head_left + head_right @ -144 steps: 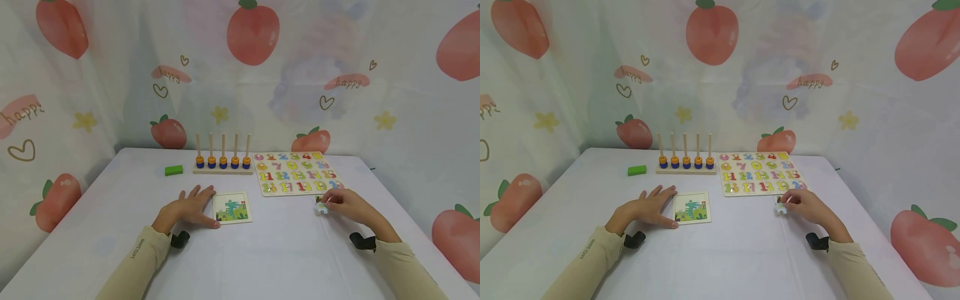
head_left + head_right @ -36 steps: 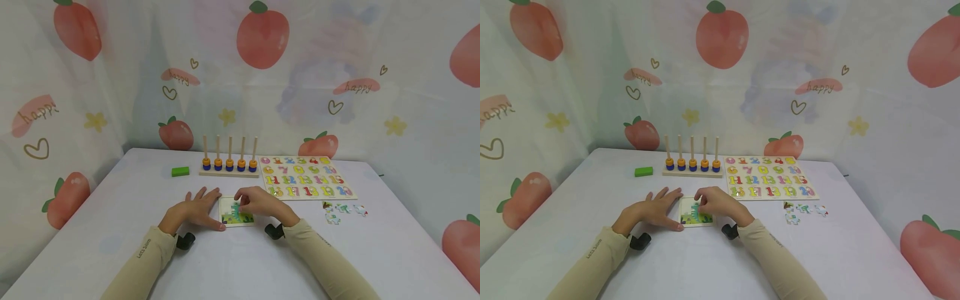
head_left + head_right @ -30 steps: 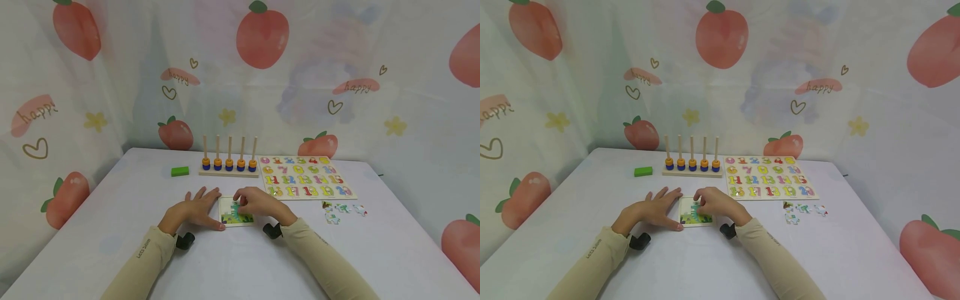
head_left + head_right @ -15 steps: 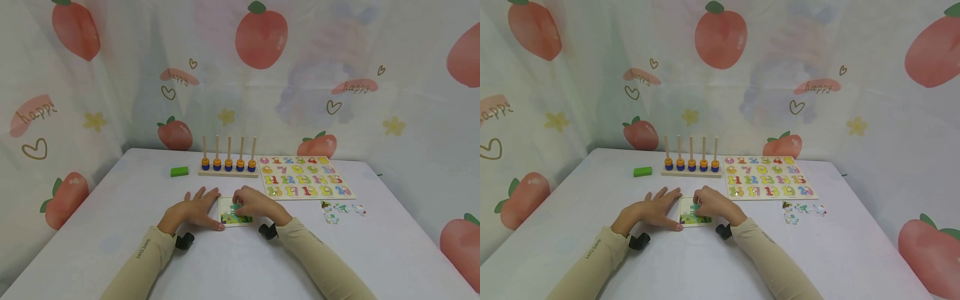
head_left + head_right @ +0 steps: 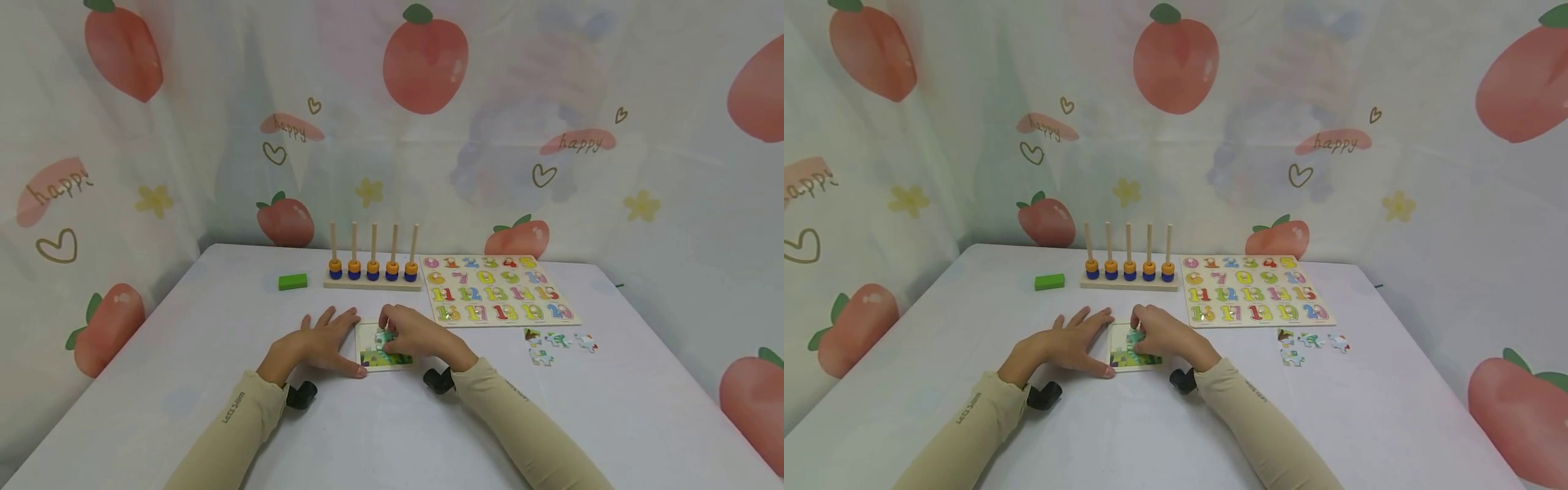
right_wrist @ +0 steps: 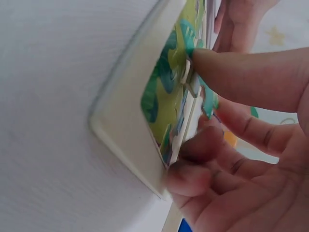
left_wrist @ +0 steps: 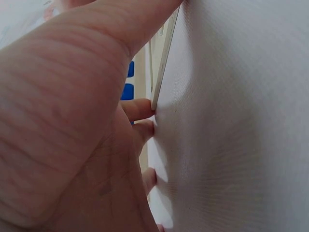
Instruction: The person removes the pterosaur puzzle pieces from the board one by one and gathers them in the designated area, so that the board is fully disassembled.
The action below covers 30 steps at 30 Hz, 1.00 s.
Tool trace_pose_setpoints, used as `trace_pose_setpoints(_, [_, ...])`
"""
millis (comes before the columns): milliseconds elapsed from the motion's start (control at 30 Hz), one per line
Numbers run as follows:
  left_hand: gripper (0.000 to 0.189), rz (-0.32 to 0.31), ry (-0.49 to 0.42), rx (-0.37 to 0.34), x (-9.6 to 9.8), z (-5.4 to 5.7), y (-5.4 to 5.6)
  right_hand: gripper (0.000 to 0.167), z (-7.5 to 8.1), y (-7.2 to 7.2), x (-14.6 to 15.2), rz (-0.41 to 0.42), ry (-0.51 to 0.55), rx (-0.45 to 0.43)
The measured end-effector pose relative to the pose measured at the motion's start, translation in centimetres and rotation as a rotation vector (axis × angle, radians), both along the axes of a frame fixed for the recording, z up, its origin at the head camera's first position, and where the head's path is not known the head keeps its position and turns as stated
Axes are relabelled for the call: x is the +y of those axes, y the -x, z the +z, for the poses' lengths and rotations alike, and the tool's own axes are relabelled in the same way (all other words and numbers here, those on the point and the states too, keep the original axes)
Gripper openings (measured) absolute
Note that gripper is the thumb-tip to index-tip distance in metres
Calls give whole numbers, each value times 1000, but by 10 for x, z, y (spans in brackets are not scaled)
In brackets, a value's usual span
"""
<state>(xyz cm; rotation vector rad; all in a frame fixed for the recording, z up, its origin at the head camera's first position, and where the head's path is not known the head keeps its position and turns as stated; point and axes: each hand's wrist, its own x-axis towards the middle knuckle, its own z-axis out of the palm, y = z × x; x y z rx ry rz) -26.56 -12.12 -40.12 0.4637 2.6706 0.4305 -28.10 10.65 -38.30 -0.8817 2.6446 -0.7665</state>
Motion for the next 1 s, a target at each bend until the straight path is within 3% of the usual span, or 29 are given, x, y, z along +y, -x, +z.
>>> trace_pose_setpoints(300, [117, -8, -11, -4, 0, 4, -2, 17, 4, -2, 5, 33, 81, 33])
trace_pose_setpoints(400, [121, -12, -17, 4, 0, 1, 0, 14, 4, -2, 6, 41, 102, 50])
trace_pose_setpoints(467, [122, -12, -11, 9, -1, -2, 3, 13, 3, -1, 7, 36, 114, 52])
trace_pose_setpoints(667, [131, -11, 11, 16, -6, -30, 23, 11, 1, -3, 9, 2, 149, 37])
trace_pose_setpoints(733, [133, -9, 21, 16, -6, -35, 27, 11, 1, -3, 10, -3, 164, 37])
trace_pose_setpoints(833, [132, -11, 16, 11, -6, -33, 25, 10, 2, -5, 13, 1, 188, 44])
trace_pose_setpoints(1000, [126, -25, -9, 17, -5, -18, 13, 10, 6, -8, 20, 8, 209, 51])
